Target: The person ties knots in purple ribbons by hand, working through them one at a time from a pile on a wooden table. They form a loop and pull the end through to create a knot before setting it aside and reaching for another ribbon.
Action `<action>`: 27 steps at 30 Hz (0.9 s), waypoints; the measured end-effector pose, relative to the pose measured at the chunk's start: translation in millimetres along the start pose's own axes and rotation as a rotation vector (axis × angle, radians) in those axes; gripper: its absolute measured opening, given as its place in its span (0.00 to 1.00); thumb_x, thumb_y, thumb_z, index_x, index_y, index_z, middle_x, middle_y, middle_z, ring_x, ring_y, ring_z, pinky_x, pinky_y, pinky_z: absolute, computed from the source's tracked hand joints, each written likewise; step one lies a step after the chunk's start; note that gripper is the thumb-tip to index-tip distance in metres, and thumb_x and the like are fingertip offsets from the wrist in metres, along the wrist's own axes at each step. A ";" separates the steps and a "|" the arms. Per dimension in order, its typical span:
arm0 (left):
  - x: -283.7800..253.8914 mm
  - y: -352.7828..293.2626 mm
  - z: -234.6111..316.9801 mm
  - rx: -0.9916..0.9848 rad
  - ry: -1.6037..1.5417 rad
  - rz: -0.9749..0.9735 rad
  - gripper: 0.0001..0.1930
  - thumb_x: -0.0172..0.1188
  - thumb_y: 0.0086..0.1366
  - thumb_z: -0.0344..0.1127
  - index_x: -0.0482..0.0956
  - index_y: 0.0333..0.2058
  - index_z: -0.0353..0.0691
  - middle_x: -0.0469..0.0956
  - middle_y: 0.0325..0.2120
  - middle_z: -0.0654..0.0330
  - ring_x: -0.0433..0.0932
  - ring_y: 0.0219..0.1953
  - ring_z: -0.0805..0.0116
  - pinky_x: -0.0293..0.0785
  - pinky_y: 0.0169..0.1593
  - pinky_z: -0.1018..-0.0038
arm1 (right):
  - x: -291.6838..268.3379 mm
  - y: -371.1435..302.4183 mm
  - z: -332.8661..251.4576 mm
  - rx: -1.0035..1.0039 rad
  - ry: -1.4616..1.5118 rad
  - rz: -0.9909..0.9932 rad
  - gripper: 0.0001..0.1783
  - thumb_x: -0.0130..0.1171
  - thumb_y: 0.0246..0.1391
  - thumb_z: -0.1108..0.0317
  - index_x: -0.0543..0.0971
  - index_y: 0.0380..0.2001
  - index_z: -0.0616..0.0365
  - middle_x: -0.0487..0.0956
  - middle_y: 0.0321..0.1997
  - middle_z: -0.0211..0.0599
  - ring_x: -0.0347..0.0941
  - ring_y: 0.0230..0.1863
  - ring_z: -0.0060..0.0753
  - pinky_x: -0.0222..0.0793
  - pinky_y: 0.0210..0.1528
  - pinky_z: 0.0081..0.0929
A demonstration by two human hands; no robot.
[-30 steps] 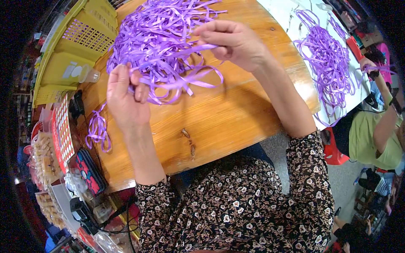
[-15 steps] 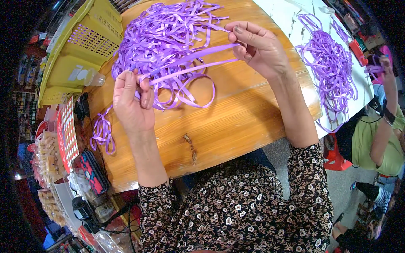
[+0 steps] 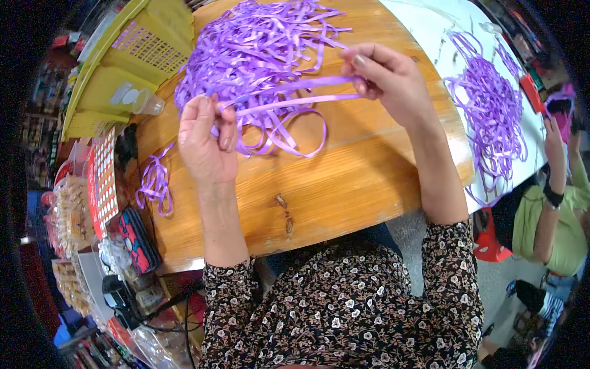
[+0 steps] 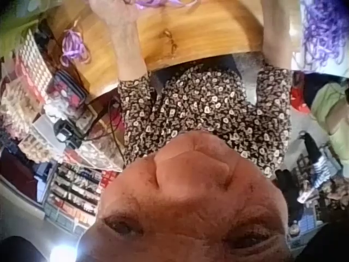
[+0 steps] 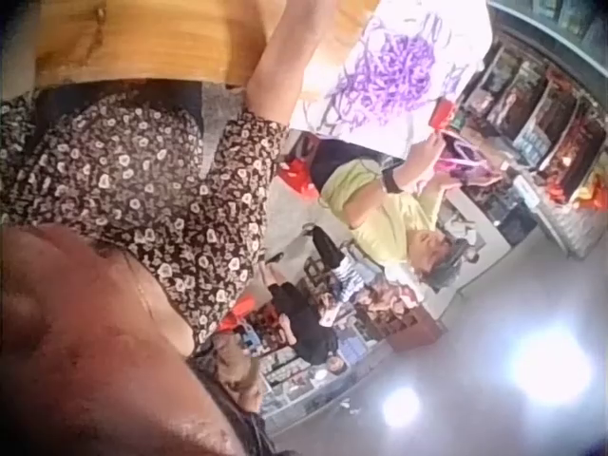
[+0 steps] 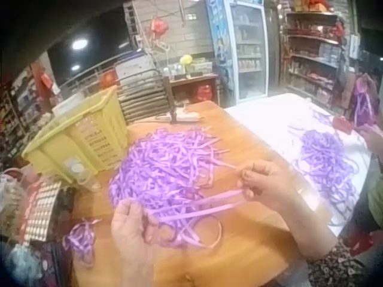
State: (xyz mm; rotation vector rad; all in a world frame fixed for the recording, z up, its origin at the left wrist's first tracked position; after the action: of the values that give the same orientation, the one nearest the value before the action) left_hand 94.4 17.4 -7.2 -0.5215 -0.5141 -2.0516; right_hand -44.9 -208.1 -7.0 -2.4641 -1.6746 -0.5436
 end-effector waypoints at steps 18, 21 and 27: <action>4.6 17.1 -43.9 -0.011 0.072 0.030 0.05 0.49 0.61 0.35 0.66 0.30 0.41 0.74 0.15 0.59 0.63 0.11 0.81 0.57 0.15 0.83 | 157.6 -4.4 -86.0 -0.285 -0.705 -0.507 0.06 0.55 0.45 0.74 0.74 0.27 0.66 0.72 0.26 0.33 0.67 0.31 0.22 0.60 0.34 0.17; -24.1 10.4 -48.4 0.224 0.259 0.136 0.04 0.46 0.59 0.29 0.65 0.26 0.37 0.69 0.11 0.60 0.69 0.13 0.75 0.63 0.16 0.76 | 245.6 11.8 -67.5 -0.333 -0.653 -0.539 0.08 0.57 0.44 0.71 0.75 0.28 0.66 0.72 0.27 0.32 0.66 0.31 0.21 0.59 0.36 0.16; 4.0 2.7 -49.0 0.027 0.054 0.010 0.04 0.45 0.60 0.30 0.65 0.26 0.37 0.71 0.17 0.57 0.73 0.17 0.69 0.69 0.21 0.73 | 357.6 61.8 -27.0 -0.322 -0.687 -0.830 0.09 0.54 0.52 0.68 0.76 0.30 0.65 0.73 0.26 0.25 0.66 0.30 0.14 0.61 0.34 0.15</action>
State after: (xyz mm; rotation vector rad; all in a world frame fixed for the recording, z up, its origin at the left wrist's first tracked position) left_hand 86.9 -13.5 -44.8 -0.4504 -0.5051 -2.0409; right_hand 122.2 73.8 151.0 -2.1624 -3.1329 0.0260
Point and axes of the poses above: each hand's wrist, its own y-axis towards the middle knuckle, its own x-axis out of the palm, z = x × y, the point moved 5 cm from there along y, towards the middle knuckle
